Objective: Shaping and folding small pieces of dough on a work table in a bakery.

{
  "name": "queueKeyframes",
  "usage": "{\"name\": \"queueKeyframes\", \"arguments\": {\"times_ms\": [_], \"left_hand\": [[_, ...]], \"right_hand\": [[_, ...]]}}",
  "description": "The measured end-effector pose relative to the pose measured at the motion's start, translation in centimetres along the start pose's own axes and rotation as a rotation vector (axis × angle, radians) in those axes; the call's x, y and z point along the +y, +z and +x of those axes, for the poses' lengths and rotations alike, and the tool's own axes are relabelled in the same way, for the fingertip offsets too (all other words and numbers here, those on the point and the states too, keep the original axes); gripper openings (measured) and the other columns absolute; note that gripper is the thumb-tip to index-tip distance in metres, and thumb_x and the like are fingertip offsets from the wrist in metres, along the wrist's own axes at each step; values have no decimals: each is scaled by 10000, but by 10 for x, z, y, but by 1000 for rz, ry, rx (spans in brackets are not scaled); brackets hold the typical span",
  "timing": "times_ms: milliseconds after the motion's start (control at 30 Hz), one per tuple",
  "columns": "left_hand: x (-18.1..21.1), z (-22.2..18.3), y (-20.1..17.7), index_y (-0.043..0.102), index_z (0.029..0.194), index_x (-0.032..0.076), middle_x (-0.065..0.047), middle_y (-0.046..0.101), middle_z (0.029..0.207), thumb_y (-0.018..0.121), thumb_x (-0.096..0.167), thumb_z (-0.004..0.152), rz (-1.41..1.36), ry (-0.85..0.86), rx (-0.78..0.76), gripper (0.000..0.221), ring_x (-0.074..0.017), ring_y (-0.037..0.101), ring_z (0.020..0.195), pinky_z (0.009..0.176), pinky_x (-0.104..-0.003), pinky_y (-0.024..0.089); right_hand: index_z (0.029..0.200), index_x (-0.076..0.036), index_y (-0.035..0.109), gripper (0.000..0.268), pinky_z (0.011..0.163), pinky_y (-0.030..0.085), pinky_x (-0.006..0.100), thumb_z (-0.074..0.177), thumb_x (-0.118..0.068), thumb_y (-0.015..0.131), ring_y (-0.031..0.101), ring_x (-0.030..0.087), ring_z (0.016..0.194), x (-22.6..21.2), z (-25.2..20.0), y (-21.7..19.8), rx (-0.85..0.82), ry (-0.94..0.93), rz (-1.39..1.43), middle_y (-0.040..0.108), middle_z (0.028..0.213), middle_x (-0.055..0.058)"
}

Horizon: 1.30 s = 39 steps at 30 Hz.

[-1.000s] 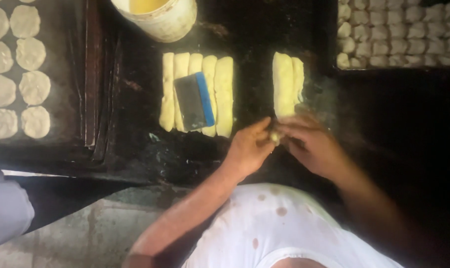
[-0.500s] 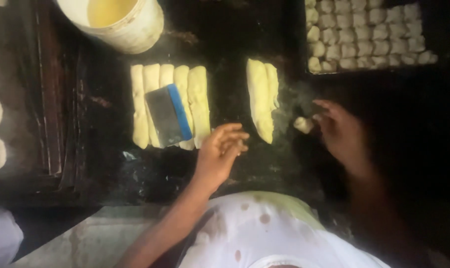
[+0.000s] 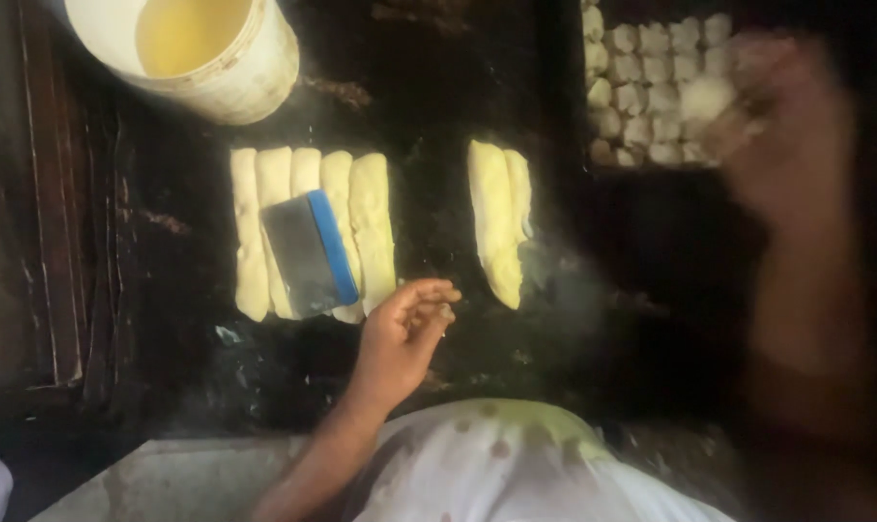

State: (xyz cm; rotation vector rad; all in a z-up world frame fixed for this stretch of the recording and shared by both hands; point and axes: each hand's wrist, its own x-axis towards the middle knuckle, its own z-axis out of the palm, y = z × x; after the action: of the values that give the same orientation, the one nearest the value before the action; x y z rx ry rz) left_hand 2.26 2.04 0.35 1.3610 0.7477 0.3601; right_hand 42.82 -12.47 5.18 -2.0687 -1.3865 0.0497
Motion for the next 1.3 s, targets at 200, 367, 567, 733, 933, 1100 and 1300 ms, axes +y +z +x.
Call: {"name": "queueKeyframes", "arguments": {"times_ms": [200, 367, 567, 733, 933, 1100, 1300], "left_hand": [[-4, 2, -1, 659, 1217, 10, -67, 773, 1104, 674, 2, 949, -3, 1, 7, 270, -75, 691, 924, 788, -227, 574], [3, 2, -4, 682, 1175, 8, -69, 788, 1059, 696, -9, 915, 92, 2, 73, 261, -75, 695, 870, 716, -233, 548], [-7, 4, 0, 683, 1192, 8, -72, 793, 1068, 685, 18, 939, 117, -2, 60, 253, -88, 716, 861, 762, -240, 585], [-5, 5, 2, 672, 1207, 14, -67, 789, 1087, 678, 42, 947, 59, -50, 4, 262, -86, 722, 902, 750, -236, 591], [-2, -3, -4, 698, 1182, 7, -82, 798, 1055, 684, 23, 944, 116, 29, 64, 239, -83, 692, 829, 682, -220, 550], [3, -19, -21, 684, 1185, 6, -79, 801, 1044, 672, 14, 955, 144, 117, 187, 230, -72, 695, 807, 679, -219, 560], [2, -40, -24, 686, 1181, -1, -85, 797, 1040, 672, 9, 966, 147, 229, 252, 216, -75, 724, 868, 747, -223, 582]], "right_hand": [[1085, -16, 577, 88, 848, 539, 356, 1123, -86, 540, 612, 221, 935, 312, 29, 27, 368, -55, -112, 610, 1025, 84], [1201, -21, 729, 242, 840, 577, 431, 972, 10, 657, 708, 321, 1010, 281, 67, 44, 287, -116, -582, 728, 1149, 168], [1234, -57, 737, 457, 844, 566, 455, 786, -142, 771, 697, 363, 1011, 334, 71, 41, 89, 28, -502, 726, 1159, 217], [1240, -75, 710, 160, 1015, 559, 460, 1110, -99, 619, 698, 343, 1125, 347, 79, 50, -75, -24, -397, 721, 1235, 202], [1302, -64, 759, 289, 813, 564, 490, 1040, -143, 666, 697, 395, 963, 324, 96, 48, -45, -91, -757, 730, 1161, 222], [1245, -32, 688, 214, 920, 535, 516, 1136, -172, 569, 666, 399, 1066, 116, 103, 36, 30, -47, -429, 698, 1192, 229], [1268, -106, 717, 261, 1023, 489, 484, 1088, -251, 596, 631, 340, 1195, -75, 102, 122, -315, -191, -109, 692, 1313, 141]]}}
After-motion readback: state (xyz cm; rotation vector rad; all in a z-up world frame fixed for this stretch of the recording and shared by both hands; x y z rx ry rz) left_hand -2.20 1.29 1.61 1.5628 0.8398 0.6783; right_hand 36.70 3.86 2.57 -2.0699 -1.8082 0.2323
